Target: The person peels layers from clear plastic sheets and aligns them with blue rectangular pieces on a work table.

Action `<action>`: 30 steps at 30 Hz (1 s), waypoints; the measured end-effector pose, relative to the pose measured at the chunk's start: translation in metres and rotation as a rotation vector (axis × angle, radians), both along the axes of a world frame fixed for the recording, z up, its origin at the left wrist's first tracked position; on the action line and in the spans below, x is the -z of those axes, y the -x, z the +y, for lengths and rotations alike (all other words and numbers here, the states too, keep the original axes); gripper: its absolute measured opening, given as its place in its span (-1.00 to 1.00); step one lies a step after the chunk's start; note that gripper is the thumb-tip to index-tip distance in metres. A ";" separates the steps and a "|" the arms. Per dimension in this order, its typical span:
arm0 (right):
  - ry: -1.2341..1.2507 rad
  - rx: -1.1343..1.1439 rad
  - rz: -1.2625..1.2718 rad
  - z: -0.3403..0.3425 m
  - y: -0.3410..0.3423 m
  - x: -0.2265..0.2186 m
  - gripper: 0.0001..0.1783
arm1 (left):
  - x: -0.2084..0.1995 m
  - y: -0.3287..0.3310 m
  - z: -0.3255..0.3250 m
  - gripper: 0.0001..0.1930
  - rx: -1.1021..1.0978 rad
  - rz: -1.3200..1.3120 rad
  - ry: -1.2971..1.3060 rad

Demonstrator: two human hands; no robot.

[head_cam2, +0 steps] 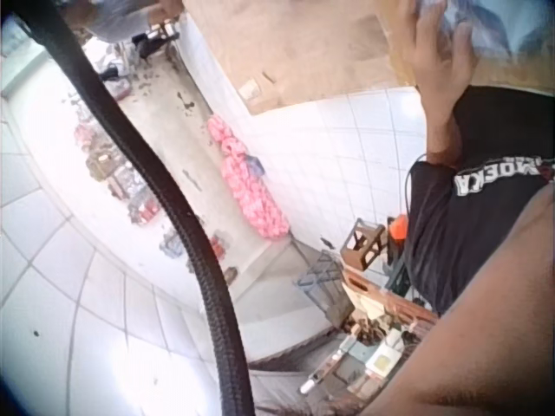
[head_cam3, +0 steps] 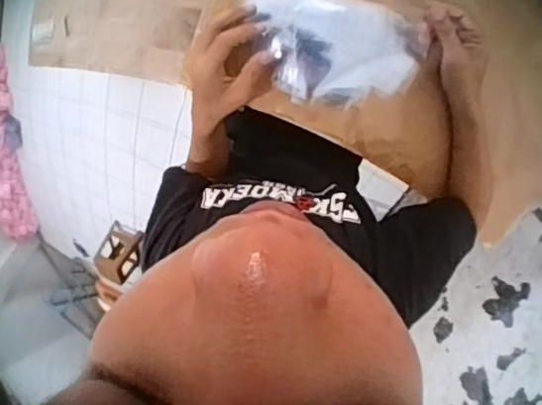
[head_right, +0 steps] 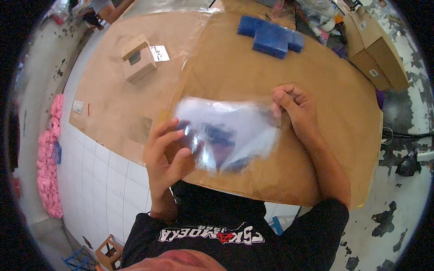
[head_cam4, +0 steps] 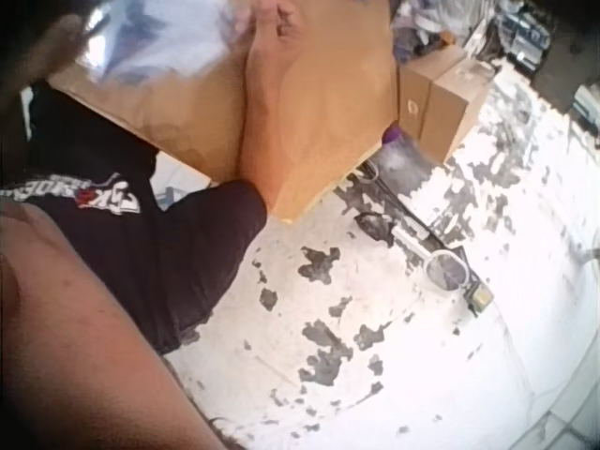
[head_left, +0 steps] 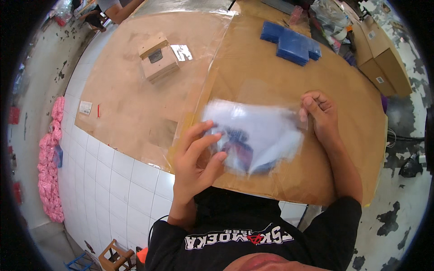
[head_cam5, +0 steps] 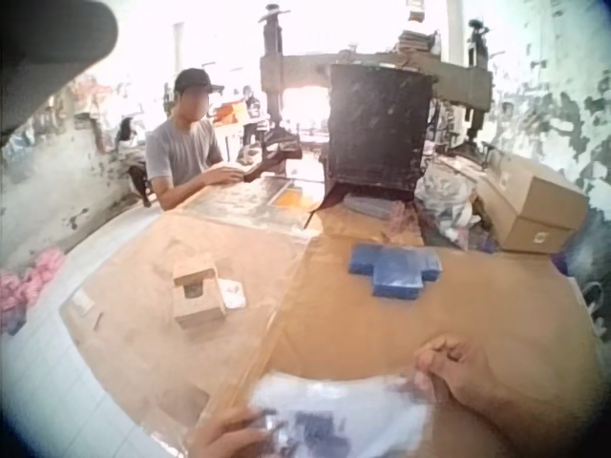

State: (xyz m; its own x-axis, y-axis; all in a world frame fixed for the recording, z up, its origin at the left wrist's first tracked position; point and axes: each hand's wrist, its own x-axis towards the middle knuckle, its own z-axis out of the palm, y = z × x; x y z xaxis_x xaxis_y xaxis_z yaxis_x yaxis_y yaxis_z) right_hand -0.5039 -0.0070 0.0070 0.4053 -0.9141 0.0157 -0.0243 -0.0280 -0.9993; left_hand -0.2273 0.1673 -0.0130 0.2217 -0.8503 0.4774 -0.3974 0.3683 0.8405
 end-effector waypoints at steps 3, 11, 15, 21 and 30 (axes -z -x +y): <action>-0.035 -0.006 -0.010 -0.003 0.000 -0.008 -0.78 | 0.001 -0.011 0.009 -0.82 -0.109 0.063 0.362; -0.126 -0.171 0.060 -0.016 -0.040 -0.025 -0.81 | -0.030 -0.056 0.011 -0.73 -0.043 -0.022 0.111; -0.142 -0.329 0.141 -0.030 -0.075 -0.032 -0.83 | -0.052 -0.055 -0.025 -0.47 0.032 0.115 -0.173; -0.034 -0.532 0.121 -0.063 -0.083 -0.011 -0.83 | -0.091 -0.062 -0.083 -0.37 0.249 -0.386 -0.361; -0.074 -0.541 -0.094 -0.078 -0.069 0.004 -0.78 | -0.066 -0.046 -0.160 -0.69 0.708 -0.066 -0.649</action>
State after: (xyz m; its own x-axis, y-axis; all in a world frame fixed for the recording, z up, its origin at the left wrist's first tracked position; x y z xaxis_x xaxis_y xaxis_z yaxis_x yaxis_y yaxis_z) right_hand -0.4353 -0.0855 0.0032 0.8175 -0.5756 0.0178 0.0633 0.0591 -0.9962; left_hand -0.1814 0.0074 0.0532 -0.4553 -0.8793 -0.1398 -0.3153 0.0124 0.9489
